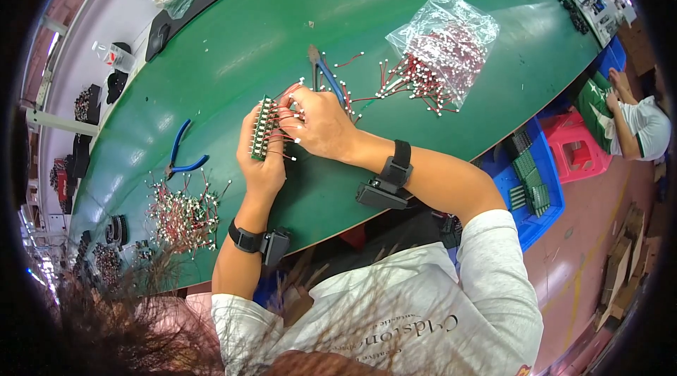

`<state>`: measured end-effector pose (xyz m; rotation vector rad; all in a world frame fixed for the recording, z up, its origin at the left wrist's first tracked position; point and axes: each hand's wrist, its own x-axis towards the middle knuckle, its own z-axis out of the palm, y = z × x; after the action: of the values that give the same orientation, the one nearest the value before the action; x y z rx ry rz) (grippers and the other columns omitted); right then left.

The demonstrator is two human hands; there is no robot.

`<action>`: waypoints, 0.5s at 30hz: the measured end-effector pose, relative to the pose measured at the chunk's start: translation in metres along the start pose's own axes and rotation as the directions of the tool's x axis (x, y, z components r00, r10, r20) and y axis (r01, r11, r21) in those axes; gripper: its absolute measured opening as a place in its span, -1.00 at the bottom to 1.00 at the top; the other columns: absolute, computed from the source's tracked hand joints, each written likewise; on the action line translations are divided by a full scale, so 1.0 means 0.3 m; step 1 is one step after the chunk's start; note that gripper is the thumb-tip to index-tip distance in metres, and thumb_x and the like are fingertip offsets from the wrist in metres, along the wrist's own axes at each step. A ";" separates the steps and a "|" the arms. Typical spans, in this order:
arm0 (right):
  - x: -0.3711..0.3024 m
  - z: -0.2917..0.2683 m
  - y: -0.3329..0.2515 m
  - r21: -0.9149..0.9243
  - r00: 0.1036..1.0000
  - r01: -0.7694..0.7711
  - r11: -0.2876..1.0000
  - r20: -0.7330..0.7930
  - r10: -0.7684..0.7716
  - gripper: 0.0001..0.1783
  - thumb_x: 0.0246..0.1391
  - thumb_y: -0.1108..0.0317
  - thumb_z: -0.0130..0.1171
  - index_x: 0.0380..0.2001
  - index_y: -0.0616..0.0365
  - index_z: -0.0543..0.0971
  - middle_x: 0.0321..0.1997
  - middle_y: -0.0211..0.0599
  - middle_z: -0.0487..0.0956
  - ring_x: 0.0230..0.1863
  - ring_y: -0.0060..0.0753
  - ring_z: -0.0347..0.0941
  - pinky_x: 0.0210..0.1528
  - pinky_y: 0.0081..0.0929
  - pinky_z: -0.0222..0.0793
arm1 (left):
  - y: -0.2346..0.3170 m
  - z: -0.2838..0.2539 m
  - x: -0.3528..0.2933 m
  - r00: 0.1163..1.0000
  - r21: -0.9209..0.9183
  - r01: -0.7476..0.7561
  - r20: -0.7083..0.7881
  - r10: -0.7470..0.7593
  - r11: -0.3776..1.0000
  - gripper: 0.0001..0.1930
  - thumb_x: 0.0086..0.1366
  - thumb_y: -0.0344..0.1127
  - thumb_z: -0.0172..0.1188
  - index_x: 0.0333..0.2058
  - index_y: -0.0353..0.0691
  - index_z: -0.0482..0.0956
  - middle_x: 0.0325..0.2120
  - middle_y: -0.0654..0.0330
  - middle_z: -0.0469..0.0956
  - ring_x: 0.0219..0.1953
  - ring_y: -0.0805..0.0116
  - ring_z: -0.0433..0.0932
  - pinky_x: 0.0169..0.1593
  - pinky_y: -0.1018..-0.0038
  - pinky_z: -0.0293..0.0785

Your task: The person picks up wires from the table and inserts them into a circuit board one by one, repeating this action until the board is filled.

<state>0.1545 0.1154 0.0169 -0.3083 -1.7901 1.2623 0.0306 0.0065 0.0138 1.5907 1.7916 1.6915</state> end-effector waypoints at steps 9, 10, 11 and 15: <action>-0.006 0.006 -0.016 -0.014 1.000 -0.026 1.000 -0.018 0.026 -0.80 0.09 0.41 0.20 -0.30 0.33 0.48 -0.56 -0.08 0.55 -0.55 -0.21 0.53 -0.46 -0.38 0.43 | 0.026 0.000 0.014 0.982 0.173 -0.184 0.001 0.187 0.968 -0.51 0.14 -0.63 0.16 0.10 -0.46 0.42 0.00 -0.12 0.51 0.01 0.00 0.55 0.10 0.27 0.45; -0.011 0.010 -0.010 -0.033 1.000 -0.012 0.999 -0.016 0.011 -0.82 0.11 0.45 0.20 -0.29 0.36 0.48 -0.54 -0.17 0.56 -0.55 -0.41 0.50 -0.47 -0.47 0.41 | 0.030 0.001 0.017 0.974 0.187 -0.225 0.008 0.228 0.956 -0.50 0.12 -0.64 0.15 0.10 -0.47 0.42 0.00 -0.13 0.50 0.00 -0.02 0.55 0.09 0.27 0.46; -0.013 0.013 -0.006 -0.052 1.000 0.002 0.999 -0.014 -0.003 -0.84 0.13 0.50 0.20 -0.28 0.38 0.48 -0.51 -0.25 0.57 -0.54 -0.61 0.47 -0.48 -0.56 0.39 | 0.032 0.001 0.019 0.963 0.201 -0.266 0.016 0.269 0.943 -0.48 0.10 -0.66 0.15 0.11 -0.48 0.41 -0.01 -0.14 0.50 -0.01 -0.04 0.55 0.09 0.26 0.47; -0.007 0.014 -0.010 -0.068 0.997 0.074 0.995 -0.022 -0.075 -0.88 0.12 0.54 0.20 -0.31 0.37 0.48 -0.48 -0.25 0.57 -0.56 -0.62 0.45 -0.50 -0.55 0.38 | 0.035 0.005 0.017 0.967 0.198 -0.251 0.006 0.255 0.948 -0.47 0.08 -0.68 0.13 0.11 -0.48 0.41 -0.01 -0.16 0.50 -0.02 -0.04 0.56 0.08 0.26 0.47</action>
<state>0.1534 0.1101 0.0180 -0.2904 -1.8095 1.1437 0.0352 0.0088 0.0244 1.9697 1.8841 1.6794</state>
